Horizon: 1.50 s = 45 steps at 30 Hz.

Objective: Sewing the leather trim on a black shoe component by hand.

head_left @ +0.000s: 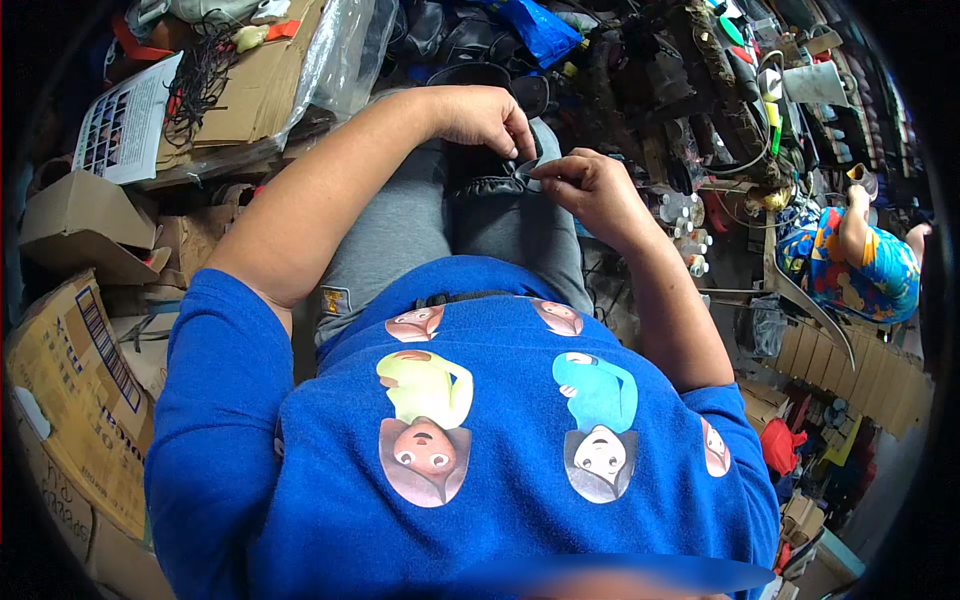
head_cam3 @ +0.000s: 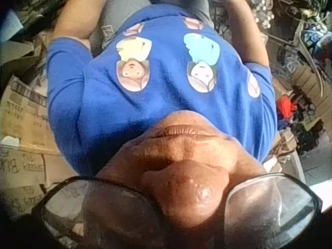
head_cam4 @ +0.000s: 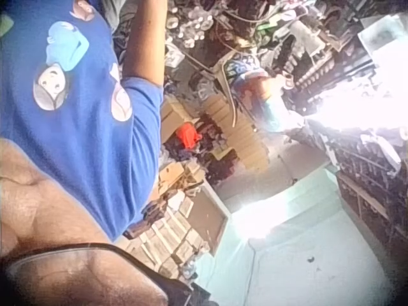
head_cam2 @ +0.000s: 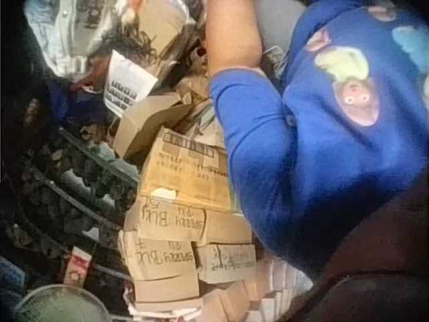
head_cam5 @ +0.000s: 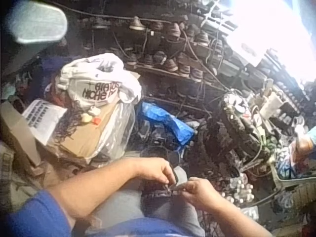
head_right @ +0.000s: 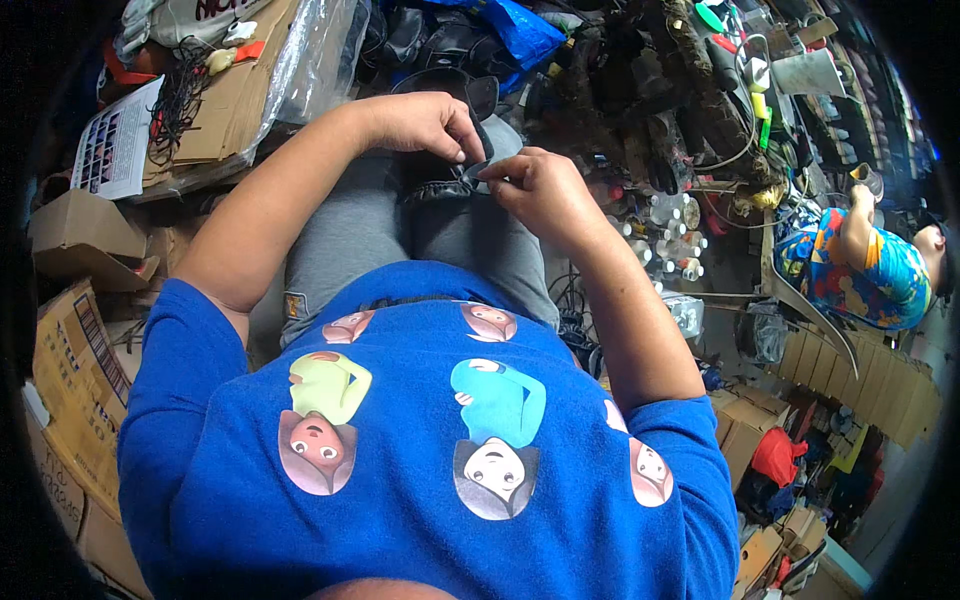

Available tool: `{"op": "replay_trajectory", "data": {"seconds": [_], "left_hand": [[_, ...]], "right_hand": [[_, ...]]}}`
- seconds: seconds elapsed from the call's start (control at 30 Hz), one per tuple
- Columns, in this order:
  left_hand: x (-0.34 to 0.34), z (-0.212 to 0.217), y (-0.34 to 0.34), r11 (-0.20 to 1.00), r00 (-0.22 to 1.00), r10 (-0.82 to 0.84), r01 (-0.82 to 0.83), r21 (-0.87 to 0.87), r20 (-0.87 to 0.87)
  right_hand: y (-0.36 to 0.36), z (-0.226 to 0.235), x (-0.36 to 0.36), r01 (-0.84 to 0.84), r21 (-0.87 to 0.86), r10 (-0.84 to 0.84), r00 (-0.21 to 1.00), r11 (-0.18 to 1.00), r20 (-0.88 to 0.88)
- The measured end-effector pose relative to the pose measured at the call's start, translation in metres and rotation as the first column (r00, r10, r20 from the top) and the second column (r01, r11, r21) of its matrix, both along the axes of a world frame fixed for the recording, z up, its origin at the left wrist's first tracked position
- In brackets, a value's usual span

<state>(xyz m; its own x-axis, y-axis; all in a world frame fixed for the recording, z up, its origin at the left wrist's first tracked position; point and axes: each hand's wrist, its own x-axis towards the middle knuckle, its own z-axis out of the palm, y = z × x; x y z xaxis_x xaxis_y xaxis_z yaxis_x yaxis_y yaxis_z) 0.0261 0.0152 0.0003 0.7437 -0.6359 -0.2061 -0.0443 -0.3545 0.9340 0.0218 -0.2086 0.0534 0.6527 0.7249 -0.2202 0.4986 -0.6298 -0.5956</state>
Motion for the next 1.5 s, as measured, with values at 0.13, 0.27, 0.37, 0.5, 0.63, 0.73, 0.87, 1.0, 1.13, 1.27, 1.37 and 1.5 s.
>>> {"op": "replay_trajectory", "data": {"seconds": [0.13, 0.27, 0.37, 0.5, 0.63, 0.73, 0.87, 1.0, 1.13, 1.27, 1.37, 1.5], "left_hand": [[-0.002, 0.003, 0.001, 0.999, 1.000, 0.023, -0.023, 0.032, 0.011], [-0.003, 0.003, 0.001, 0.999, 1.000, 0.014, -0.015, 0.047, 0.024], [-0.001, -0.001, 0.003, 1.000, 1.000, 0.002, -0.003, 0.027, 0.027], [-0.001, -0.004, 0.002, 0.999, 1.000, 0.008, -0.009, 0.031, 0.024], [-0.003, -0.004, -0.002, 0.999, 0.997, 0.035, -0.035, 0.000, 0.062], [-0.005, -0.005, -0.006, 0.999, 0.996, 0.030, -0.031, 0.009, 0.082], [-0.002, -0.001, -0.013, 0.999, 0.985, -0.048, 0.050, -0.005, 0.164], [0.000, -0.001, -0.018, 0.997, 0.976, -0.044, 0.028, 0.076, 0.212], [0.001, -0.006, -0.012, 0.996, 0.977, -0.034, 0.017, 0.083, 0.212], [-0.002, -0.006, -0.011, 0.993, 0.993, -0.015, 0.002, 0.115, 0.118], [-0.021, -0.010, -0.008, 0.947, 0.761, 0.234, -0.320, 0.037, 0.606], [-0.056, 0.002, 0.007, 0.898, 0.678, 0.312, -0.439, 0.027, 0.665]], "right_hand": [[-0.002, -0.005, -0.010, 0.116, 0.056, -0.114, 0.993, 0.992, -0.042], [-0.004, -0.012, -0.010, 0.149, 0.080, -0.149, 0.989, 0.986, -0.007], [0.000, -0.007, -0.005, 0.103, 0.055, -0.104, 0.994, 0.993, 0.017], [0.006, -0.001, 0.000, -0.003, 0.022, 0.002, 0.998, 1.000, 0.064], [-0.004, -0.021, 0.001, 0.078, 0.164, -0.056, 0.989, 0.983, -0.135], [-0.017, -0.028, 0.012, 0.095, 0.130, -0.054, 0.956, 0.987, -0.287], [-0.032, -0.034, 0.025, 0.103, 0.187, -0.017, 0.911, 0.977, -0.413], [-0.039, -0.041, 0.032, 0.134, 0.199, -0.021, 0.873, 0.971, -0.487], [-0.032, -0.053, 0.035, 0.103, 0.212, 0.004, 0.892, 0.972, -0.452], [-0.015, -0.052, 0.020, 0.221, 0.255, -0.093, 0.897, 0.941, -0.433], [-0.007, -0.033, 0.010, 0.053, 0.206, -0.028, 0.992, 0.977, -0.124], [-0.016, -0.024, -0.001, -0.007, 0.204, 0.005, 1.000, 0.979, 0.012]]}}
